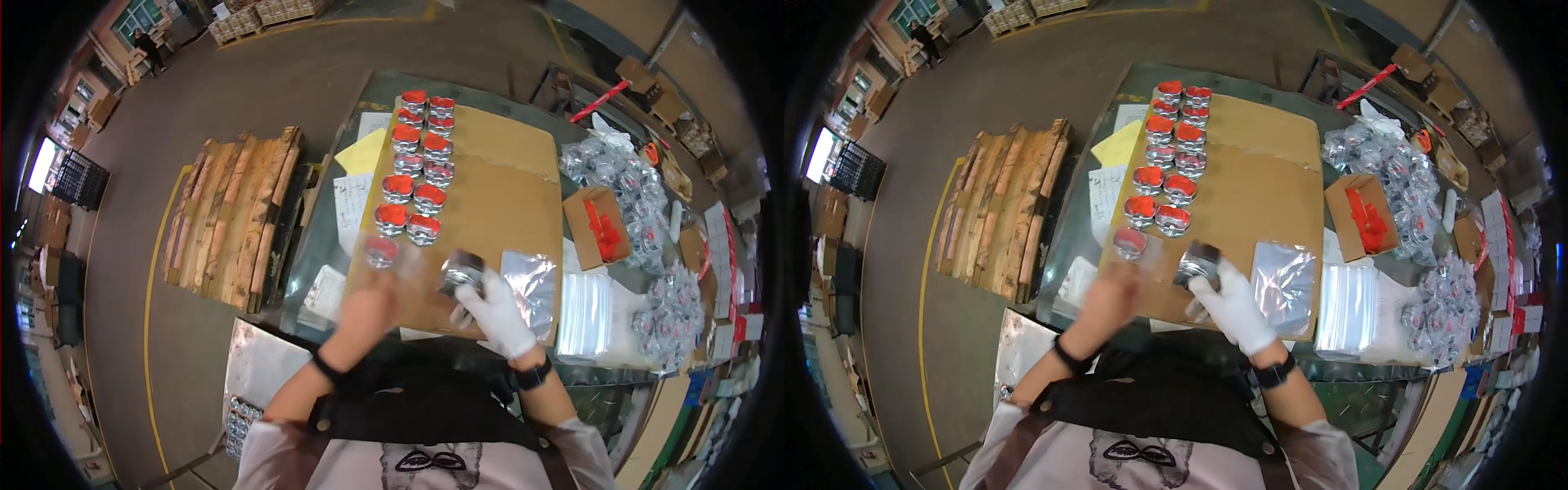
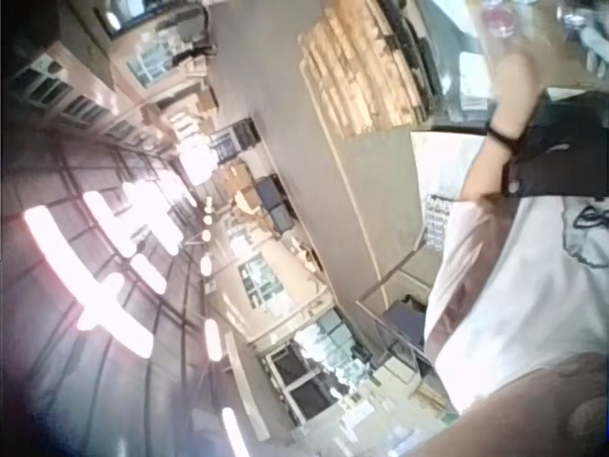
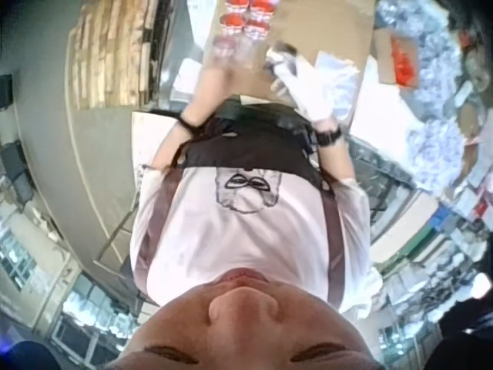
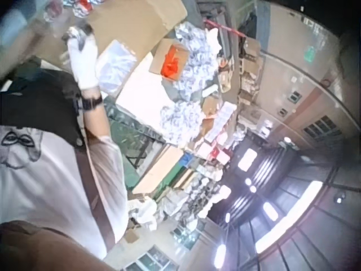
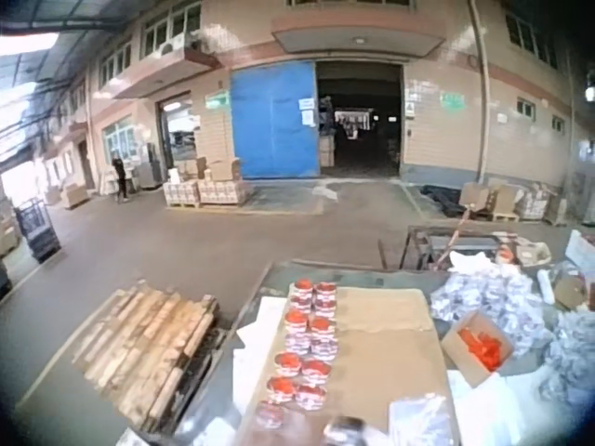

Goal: The person places red circular inserts into small glass jars arranged on a cardboard sheet. They then pick up each filled jar, place it into a clear plastic bag, and move the packaged unit to a pile on the right side of the table.

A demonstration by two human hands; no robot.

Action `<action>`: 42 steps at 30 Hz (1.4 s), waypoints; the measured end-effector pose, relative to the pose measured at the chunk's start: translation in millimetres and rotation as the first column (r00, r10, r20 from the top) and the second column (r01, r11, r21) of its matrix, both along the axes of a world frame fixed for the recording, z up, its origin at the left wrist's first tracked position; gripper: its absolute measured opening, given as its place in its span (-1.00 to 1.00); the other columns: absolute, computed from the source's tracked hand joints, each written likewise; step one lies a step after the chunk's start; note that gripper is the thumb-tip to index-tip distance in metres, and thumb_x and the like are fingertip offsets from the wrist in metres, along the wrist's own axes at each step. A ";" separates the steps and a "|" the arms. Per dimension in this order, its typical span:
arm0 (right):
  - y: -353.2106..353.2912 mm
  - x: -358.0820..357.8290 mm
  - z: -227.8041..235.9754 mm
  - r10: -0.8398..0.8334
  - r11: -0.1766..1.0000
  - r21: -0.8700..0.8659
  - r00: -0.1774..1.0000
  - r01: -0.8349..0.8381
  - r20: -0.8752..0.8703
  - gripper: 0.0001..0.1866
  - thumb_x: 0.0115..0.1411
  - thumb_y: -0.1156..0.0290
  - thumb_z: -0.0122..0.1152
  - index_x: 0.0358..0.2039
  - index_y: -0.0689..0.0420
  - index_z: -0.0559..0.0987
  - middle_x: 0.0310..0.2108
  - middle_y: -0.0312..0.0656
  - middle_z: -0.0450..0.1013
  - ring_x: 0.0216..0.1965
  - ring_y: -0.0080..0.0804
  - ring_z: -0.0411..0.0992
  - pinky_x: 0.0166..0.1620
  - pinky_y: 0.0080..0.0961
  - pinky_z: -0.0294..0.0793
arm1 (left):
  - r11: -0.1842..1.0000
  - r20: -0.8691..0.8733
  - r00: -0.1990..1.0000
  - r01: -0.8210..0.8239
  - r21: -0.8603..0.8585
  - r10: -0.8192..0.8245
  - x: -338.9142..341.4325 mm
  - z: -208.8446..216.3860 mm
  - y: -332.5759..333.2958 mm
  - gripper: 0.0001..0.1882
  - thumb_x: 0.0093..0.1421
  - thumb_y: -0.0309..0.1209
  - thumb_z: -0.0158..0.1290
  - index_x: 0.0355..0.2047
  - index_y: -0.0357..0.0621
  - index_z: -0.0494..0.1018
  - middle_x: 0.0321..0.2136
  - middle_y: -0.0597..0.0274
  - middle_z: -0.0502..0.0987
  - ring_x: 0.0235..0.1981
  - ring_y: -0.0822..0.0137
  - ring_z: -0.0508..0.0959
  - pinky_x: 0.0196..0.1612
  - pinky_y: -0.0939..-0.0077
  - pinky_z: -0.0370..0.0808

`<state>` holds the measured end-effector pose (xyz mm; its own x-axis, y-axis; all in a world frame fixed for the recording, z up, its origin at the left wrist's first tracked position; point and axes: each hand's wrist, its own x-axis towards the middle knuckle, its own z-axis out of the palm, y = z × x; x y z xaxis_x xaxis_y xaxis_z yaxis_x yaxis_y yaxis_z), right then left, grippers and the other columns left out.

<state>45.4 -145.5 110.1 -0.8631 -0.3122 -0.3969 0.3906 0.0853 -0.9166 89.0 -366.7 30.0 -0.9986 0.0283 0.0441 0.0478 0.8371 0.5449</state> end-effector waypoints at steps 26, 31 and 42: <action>18.6 12.7 -80.1 0.011 0.991 0.137 0.999 -0.007 -0.031 -0.58 0.22 0.25 0.20 0.00 0.24 0.44 -0.19 -0.07 0.47 -0.14 -0.38 0.44 -0.07 -0.50 0.41 | -0.144 0.430 0.871 -0.470 0.871 -0.238 -37.5 -14.2 40.0 -0.77 0.34 -0.35 -0.05 -0.10 -0.15 0.51 -0.36 0.26 0.55 -0.31 0.42 0.56 -0.24 0.47 0.52; 14.9 4.2 -98.4 -0.286 0.916 -0.151 0.869 0.372 0.405 -0.61 0.16 0.49 0.24 0.00 0.26 0.42 -0.15 -0.17 0.48 -0.22 -0.43 0.50 -0.21 -0.57 0.51 | 0.917 -0.025 0.935 0.353 0.184 -0.355 -32.7 -22.2 53.4 -0.78 0.20 -0.40 0.05 -0.16 -0.16 0.53 -0.22 0.01 0.39 -0.28 0.07 0.51 -0.16 0.28 0.50; 5.9 -26.0 -118.7 0.681 0.573 0.818 0.525 0.052 -0.511 -0.78 0.06 0.39 0.12 -0.24 0.06 0.55 -0.26 -0.19 0.49 -0.23 -0.19 0.51 -0.35 -0.16 0.50 | 0.964 -0.085 0.974 0.221 0.146 -0.210 -19.6 -56.1 55.0 -0.68 0.08 -0.38 0.17 -0.14 -0.17 0.47 -0.20 -0.07 0.45 -0.21 -0.08 0.50 -0.20 0.10 0.48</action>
<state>19.4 -139.7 -8.6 -0.8067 -0.5855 0.0806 -0.5691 0.7327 -0.3731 69.4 -311.7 -26.0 -0.9641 0.2300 0.1326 0.2594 0.7095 0.6552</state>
